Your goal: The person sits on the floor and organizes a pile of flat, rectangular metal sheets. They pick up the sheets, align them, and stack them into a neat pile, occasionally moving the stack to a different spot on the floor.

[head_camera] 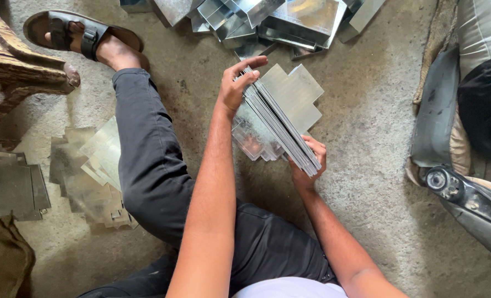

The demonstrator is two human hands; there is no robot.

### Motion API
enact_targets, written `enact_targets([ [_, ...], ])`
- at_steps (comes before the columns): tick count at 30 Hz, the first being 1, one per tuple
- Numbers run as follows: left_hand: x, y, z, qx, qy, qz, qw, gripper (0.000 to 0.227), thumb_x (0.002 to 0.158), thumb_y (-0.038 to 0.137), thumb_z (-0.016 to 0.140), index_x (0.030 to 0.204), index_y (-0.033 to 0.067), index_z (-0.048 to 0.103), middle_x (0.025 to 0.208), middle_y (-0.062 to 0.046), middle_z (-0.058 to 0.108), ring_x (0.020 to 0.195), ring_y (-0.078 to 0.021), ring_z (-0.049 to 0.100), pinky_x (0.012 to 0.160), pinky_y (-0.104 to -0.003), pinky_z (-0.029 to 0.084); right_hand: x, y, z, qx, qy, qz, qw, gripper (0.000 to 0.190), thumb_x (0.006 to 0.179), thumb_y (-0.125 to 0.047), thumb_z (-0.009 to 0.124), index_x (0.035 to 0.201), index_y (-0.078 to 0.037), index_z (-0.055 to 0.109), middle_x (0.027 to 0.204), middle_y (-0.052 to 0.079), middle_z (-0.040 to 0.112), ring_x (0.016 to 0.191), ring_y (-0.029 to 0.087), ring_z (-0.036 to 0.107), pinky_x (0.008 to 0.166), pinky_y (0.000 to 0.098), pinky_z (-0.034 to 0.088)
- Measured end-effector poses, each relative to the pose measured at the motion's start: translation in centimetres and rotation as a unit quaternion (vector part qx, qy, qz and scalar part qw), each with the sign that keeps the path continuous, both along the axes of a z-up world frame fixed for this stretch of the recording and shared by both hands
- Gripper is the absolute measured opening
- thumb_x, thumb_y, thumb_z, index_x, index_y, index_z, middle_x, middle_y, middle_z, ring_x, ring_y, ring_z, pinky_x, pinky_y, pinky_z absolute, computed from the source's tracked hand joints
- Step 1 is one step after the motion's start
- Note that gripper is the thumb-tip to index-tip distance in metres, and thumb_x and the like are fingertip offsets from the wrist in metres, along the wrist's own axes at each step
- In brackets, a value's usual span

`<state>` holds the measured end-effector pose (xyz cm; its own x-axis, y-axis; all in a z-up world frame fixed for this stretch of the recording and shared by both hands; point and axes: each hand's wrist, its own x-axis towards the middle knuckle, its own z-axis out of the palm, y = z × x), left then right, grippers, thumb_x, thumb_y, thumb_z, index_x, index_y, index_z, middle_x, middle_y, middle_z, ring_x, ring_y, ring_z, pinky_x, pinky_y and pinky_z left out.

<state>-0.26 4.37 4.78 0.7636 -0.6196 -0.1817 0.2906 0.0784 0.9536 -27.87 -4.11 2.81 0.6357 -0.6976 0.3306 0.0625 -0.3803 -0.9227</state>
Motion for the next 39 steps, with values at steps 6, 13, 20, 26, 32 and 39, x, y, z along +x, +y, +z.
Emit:
enact_targets([
  [6,0.0,0.0,-0.2,-0.002,-0.006,0.0,1.0,0.051,0.083,0.025,0.065,0.126,-0.0005,0.072,0.127,-0.014,0.074,0.12,-0.0216,0.066,0.108,-0.033,0.047,0.1,0.0,0.0,-0.003,-0.001,-0.001,1.0,0.05,0.09,-0.029,0.085,0.123,-0.006,0.055,0.125,0.014,0.066,0.119,0.026,0.061,0.106,0.0412,0.05],
  [13,0.0,-0.2,0.0,0.011,-0.004,0.009,1.0,0.053,0.08,0.026,0.066,0.126,0.0006,0.073,0.126,-0.015,0.074,0.121,-0.0245,0.067,0.109,-0.035,0.047,0.1,-0.1,0.3,-0.008,0.005,0.003,1.0,0.051,0.091,-0.034,0.083,0.123,-0.005,0.055,0.126,0.014,0.066,0.12,0.025,0.061,0.107,0.0409,0.05],
  [20,-0.1,-0.1,0.0,0.006,-0.006,0.007,1.0,0.052,0.081,0.025,0.065,0.125,-0.0002,0.073,0.126,-0.015,0.074,0.121,-0.0241,0.067,0.108,-0.035,0.048,0.2,0.1,0.4,-0.005,0.006,0.0,1.0,0.051,0.092,-0.036,0.083,0.123,-0.005,0.056,0.126,0.014,0.066,0.12,0.025,0.061,0.107,0.0406,0.051],
  [26,-0.1,0.0,-0.1,0.005,-0.007,0.009,1.0,0.05,0.082,0.025,0.065,0.125,-0.0005,0.073,0.125,-0.014,0.074,0.119,-0.0229,0.067,0.108,-0.034,0.048,0.2,0.1,0.4,0.002,0.001,0.0,1.0,0.049,0.093,-0.033,0.083,0.122,-0.004,0.056,0.125,0.015,0.066,0.119,0.025,0.062,0.107,0.0405,0.05],
  [32,0.0,-0.1,-0.6,0.004,-0.018,0.005,1.0,0.049,0.083,0.024,0.065,0.124,-0.0003,0.073,0.125,-0.014,0.075,0.12,-0.0228,0.067,0.109,-0.034,0.047,0.0,0.0,-0.1,0.005,-0.009,0.0,1.0,0.05,0.092,-0.033,0.083,0.122,-0.005,0.056,0.126,0.015,0.066,0.12,0.025,0.062,0.107,0.0404,0.05],
  [39,0.0,-0.2,-0.8,0.008,-0.014,0.011,1.0,0.049,0.082,0.023,0.065,0.124,0.0005,0.074,0.124,-0.014,0.075,0.119,-0.0233,0.068,0.107,-0.035,0.049,-0.2,0.1,-0.6,0.018,-0.016,0.004,1.0,0.055,0.092,-0.04,0.084,0.124,-0.006,0.054,0.126,0.013,0.064,0.12,0.024,0.061,0.107,0.0398,0.05],
])
